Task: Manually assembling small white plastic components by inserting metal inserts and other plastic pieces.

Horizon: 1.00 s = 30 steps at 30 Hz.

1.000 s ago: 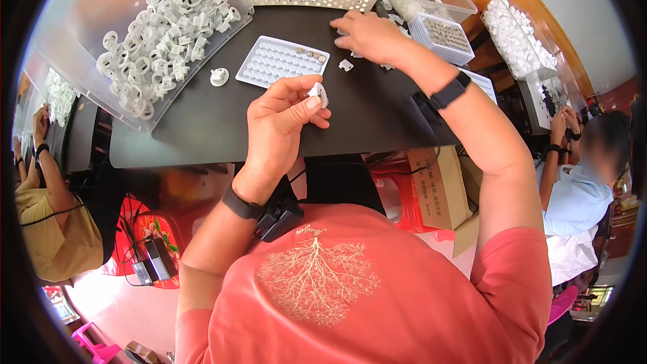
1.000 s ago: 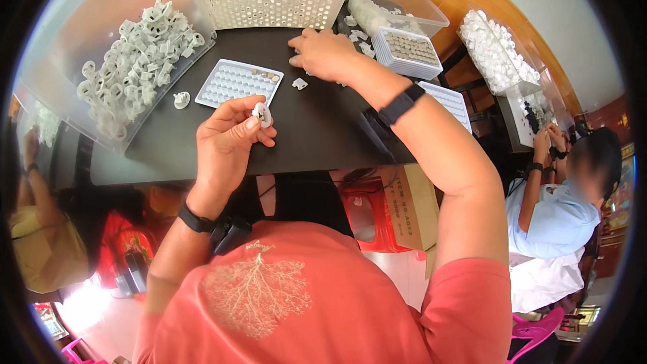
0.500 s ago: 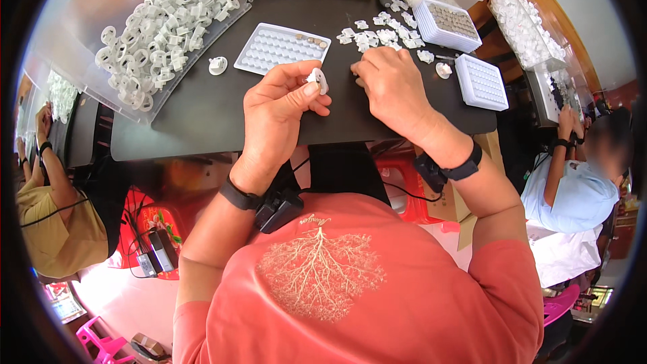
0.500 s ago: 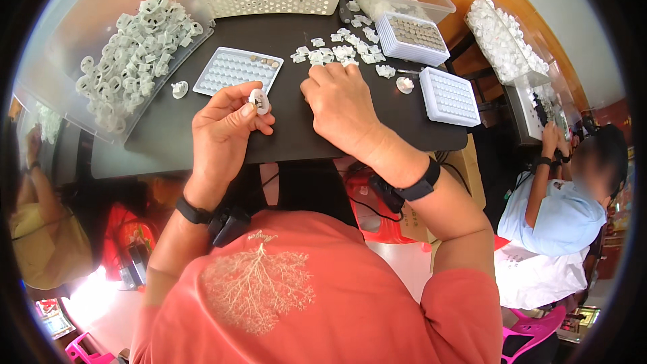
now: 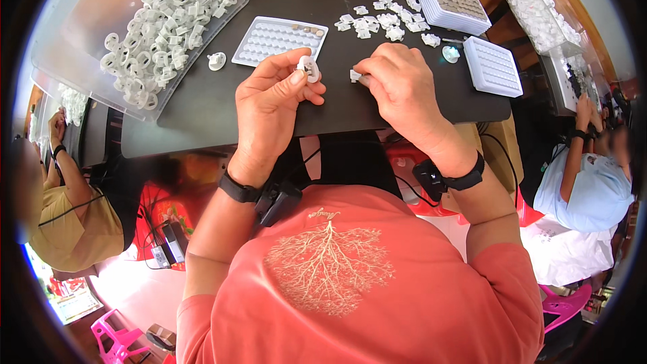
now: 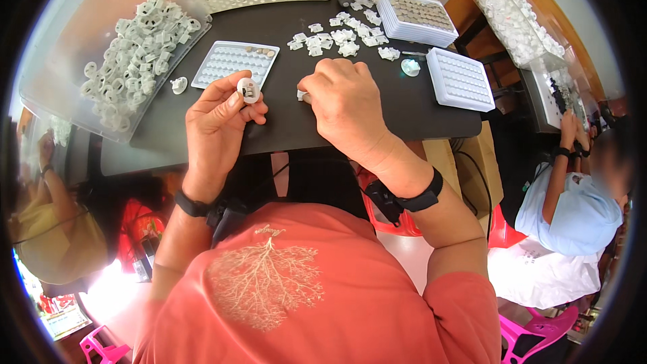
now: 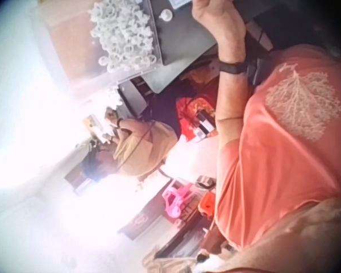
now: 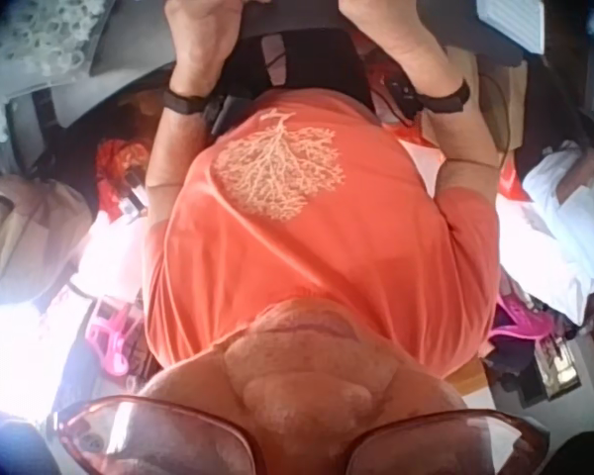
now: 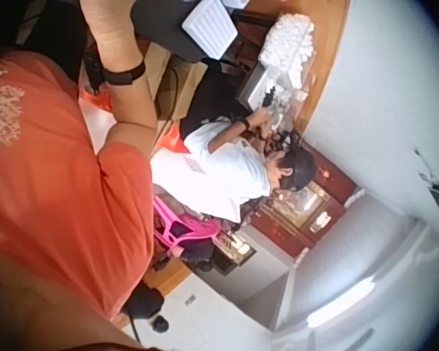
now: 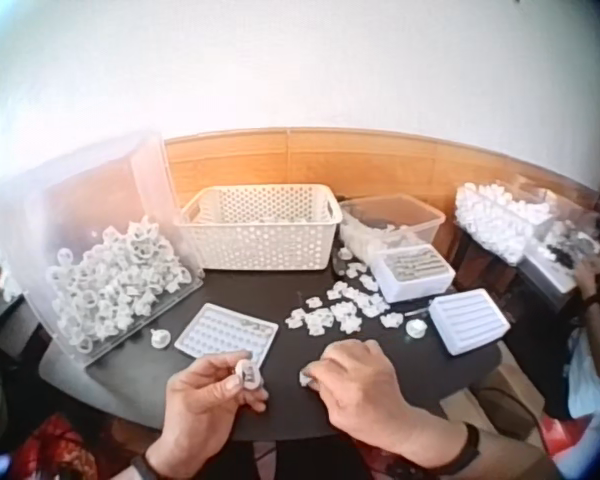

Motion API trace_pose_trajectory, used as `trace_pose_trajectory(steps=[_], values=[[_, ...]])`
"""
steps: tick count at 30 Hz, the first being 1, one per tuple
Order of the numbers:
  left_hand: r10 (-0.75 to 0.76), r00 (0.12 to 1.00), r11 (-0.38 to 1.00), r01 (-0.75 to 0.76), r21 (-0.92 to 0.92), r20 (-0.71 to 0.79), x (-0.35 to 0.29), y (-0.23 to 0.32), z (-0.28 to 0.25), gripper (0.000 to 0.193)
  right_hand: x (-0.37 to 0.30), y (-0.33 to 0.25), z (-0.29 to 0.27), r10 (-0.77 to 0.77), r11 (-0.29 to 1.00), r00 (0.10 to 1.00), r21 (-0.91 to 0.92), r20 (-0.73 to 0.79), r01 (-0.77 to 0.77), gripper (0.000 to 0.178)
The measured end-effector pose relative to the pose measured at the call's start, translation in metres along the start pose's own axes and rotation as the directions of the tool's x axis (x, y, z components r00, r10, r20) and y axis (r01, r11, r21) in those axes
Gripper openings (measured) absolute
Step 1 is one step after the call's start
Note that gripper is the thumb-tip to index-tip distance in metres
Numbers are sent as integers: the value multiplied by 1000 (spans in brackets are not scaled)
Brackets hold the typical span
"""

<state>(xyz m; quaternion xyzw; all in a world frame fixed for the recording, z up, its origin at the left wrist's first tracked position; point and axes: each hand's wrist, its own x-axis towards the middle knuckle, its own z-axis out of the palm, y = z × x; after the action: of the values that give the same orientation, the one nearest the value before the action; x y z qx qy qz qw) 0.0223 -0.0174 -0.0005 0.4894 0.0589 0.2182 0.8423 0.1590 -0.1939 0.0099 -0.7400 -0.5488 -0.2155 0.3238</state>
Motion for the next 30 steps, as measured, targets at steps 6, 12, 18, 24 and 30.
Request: trace_pose_trajectory(steps=[6, 12, 18, 24, 30], values=[[13, 1000, 1000, -13, 13, 4, 0, -1, 0, 35, -6, 9, -1, -49, 998, 996, -41, 69, 52, 21], [14, 1000, 1000, -14, 13, -14, -1, -2, -1, 36, -9, 2, -10, 18, 1000, 1000, 7, -17, -18, 15], [20, 1000, 998, -20, 51, -3, 0, 1, 1, 37, -11, -9, 7, 57, 979, 998, -195, 6, -55, 13], [31, 999, 1000, -31, 6, 18, -1, -1, 0, 36, -10, -6, 3, -51, 988, 996, -141, 69, 60, 13], [26, 1000, 999, -26, -31, 11, 0, 1, 1, 36, -3, -13, 5, 16, 992, 999, -124, 51, -10, 15]])
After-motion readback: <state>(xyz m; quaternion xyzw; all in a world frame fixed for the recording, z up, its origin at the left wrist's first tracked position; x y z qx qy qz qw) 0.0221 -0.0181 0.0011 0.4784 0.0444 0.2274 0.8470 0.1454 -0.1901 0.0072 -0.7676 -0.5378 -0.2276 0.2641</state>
